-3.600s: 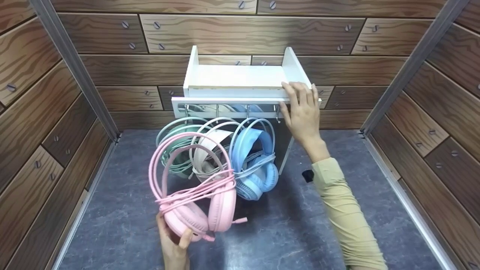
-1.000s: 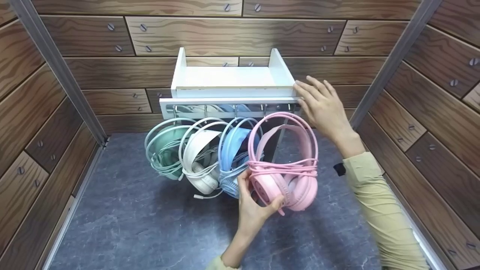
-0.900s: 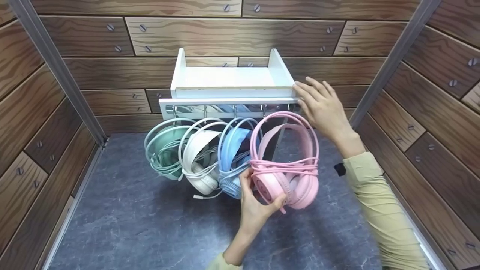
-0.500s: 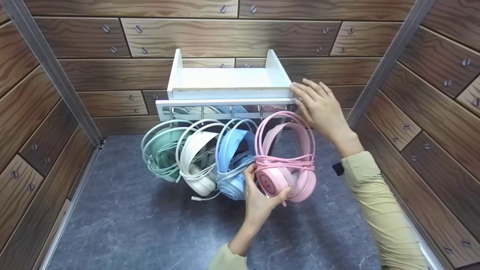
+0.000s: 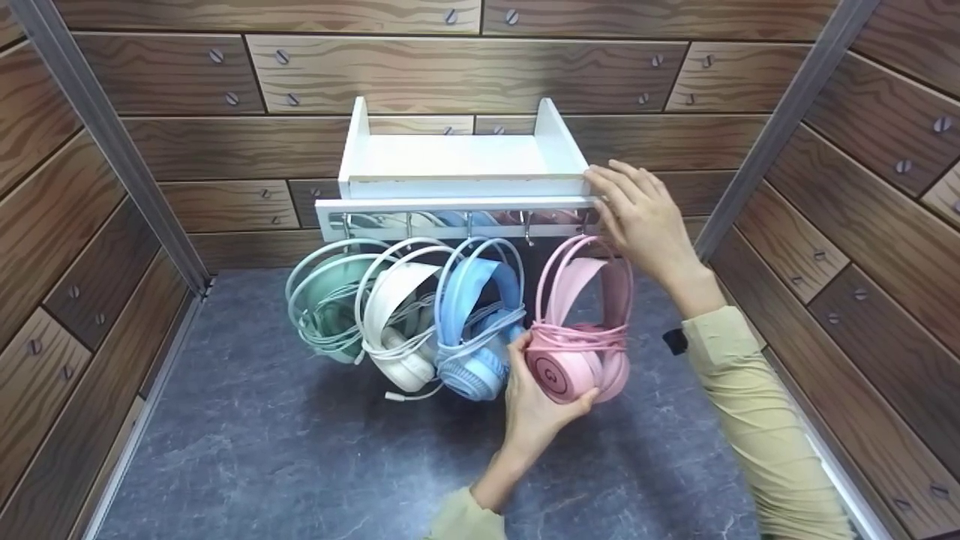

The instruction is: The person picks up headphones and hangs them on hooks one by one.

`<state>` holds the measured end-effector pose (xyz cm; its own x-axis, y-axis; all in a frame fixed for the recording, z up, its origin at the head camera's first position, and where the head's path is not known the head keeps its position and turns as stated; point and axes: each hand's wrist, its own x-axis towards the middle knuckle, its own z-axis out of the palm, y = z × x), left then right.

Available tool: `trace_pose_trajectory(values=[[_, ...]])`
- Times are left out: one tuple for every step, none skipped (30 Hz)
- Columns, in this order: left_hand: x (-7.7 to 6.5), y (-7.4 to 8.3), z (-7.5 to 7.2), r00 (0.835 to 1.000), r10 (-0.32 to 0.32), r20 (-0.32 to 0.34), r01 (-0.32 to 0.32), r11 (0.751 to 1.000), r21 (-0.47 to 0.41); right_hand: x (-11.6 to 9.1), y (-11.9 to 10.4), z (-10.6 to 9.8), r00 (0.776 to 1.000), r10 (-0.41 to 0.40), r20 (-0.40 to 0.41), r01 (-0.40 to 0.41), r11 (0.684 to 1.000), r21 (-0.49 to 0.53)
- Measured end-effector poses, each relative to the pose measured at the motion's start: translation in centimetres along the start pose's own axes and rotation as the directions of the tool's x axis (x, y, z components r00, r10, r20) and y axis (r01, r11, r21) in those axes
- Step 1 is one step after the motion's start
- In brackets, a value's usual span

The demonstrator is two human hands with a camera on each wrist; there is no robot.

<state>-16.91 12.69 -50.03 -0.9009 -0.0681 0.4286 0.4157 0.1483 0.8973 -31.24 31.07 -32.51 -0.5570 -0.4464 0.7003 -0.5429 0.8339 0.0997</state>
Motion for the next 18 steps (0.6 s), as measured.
trace_pose_trajectory(values=[[-0.1,0.0,0.1,1.000,-0.005,0.002,0.005,1.000,0.006,0.0,0.0,0.0,1.000,-0.001,-0.001,0.001,1.000,0.001],[-0.1,-0.1,0.2,1.000,-0.002,0.001,0.002,1.000,0.020,0.0,0.0,0.1,1.000,-0.001,-0.003,0.001,1.000,0.003],[-0.2,-0.1,0.3,1.000,0.005,-0.001,-0.005,0.999,0.038,0.0,0.0,0.1,1.000,-0.004,-0.006,0.004,1.000,0.003],[-0.2,-0.2,0.5,1.000,0.015,-0.005,-0.015,0.998,0.059,0.0,0.0,0.2,1.000,-0.007,-0.008,0.007,1.000,-0.001],[-0.3,-0.3,0.6,1.000,0.027,-0.009,-0.026,0.996,0.083,0.0,0.0,0.2,1.000,-0.011,-0.011,0.011,1.000,-0.004],[-0.3,-0.3,0.7,0.999,0.044,-0.015,-0.042,0.993,0.112,0.0,0.0,0.2,1.000,-0.014,-0.018,0.014,1.000,-0.004],[-0.3,-0.4,0.9,0.998,0.061,-0.022,-0.057,0.989,0.140,0.0,0.1,0.3,1.000,-0.017,-0.023,0.017,1.000,-0.007],[-0.3,-0.4,1.1,0.997,0.077,-0.029,-0.071,0.983,0.167,0.0,0.1,0.3,0.999,-0.019,-0.026,0.019,1.000,-0.009],[-0.3,-0.4,1.3,0.996,0.088,-0.034,-0.080,0.979,0.187,-0.1,0.1,0.3,0.999,-0.020,-0.029,0.020,1.000,-0.012],[-0.4,-0.4,1.5,0.994,0.100,-0.040,-0.090,0.974,0.206,-0.1,0.1,0.3,0.999,-0.018,-0.031,0.018,1.000,-0.012],[-0.4,-0.5,1.7,0.993,0.111,-0.044,-0.098,0.969,0.225,-0.1,0.1,0.3,0.999,-0.015,-0.032,0.015,1.000,-0.010],[-0.4,-0.5,1.9,0.991,0.121,-0.052,-0.105,0.964,0.246,-0.2,0.0,0.4,0.999,-0.012,-0.031,0.012,1.000,-0.008],[-0.4,-0.5,2.0,0.990,0.127,-0.059,-0.108,0.959,0.262,-0.2,0.0,0.4,1.000,-0.010,-0.027,0.009,1.000,-0.010],[-0.4,-0.5,2.2,0.989,0.133,-0.066,-0.110,0.954,0.278,-0.3,0.0,0.5,1.000,-0.006,-0.027,0.006,1.000,-0.006],[-0.4,-0.6,2.3,0.988,0.139,-0.073,-0.112,0.950,0.292,-0.4,-0.1,0.7,1.000,-0.004,-0.026,0.004,1.000,-0.005],[-0.4,-0.7,2.4,0.986,0.145,-0.080,-0.114,0.945,0.308,-0.4,-0.1,0.8,1.000,-0.002,-0.025,0.001,1.000,-0.005],[-0.4,-0.7,2.5,0.985,0.149,-0.087,-0.114,0.941,0.319,-0.5,-0.1,0.9,1.000,-0.001,-0.027,0.001,1.000,-0.006],[-0.3,-0.8,2.5,0.983,0.155,-0.094,-0.117,0.938,0.325,-0.6,-0.1,1.0,1.000,0.001,-0.031,-0.001,1.000,-0.007]])
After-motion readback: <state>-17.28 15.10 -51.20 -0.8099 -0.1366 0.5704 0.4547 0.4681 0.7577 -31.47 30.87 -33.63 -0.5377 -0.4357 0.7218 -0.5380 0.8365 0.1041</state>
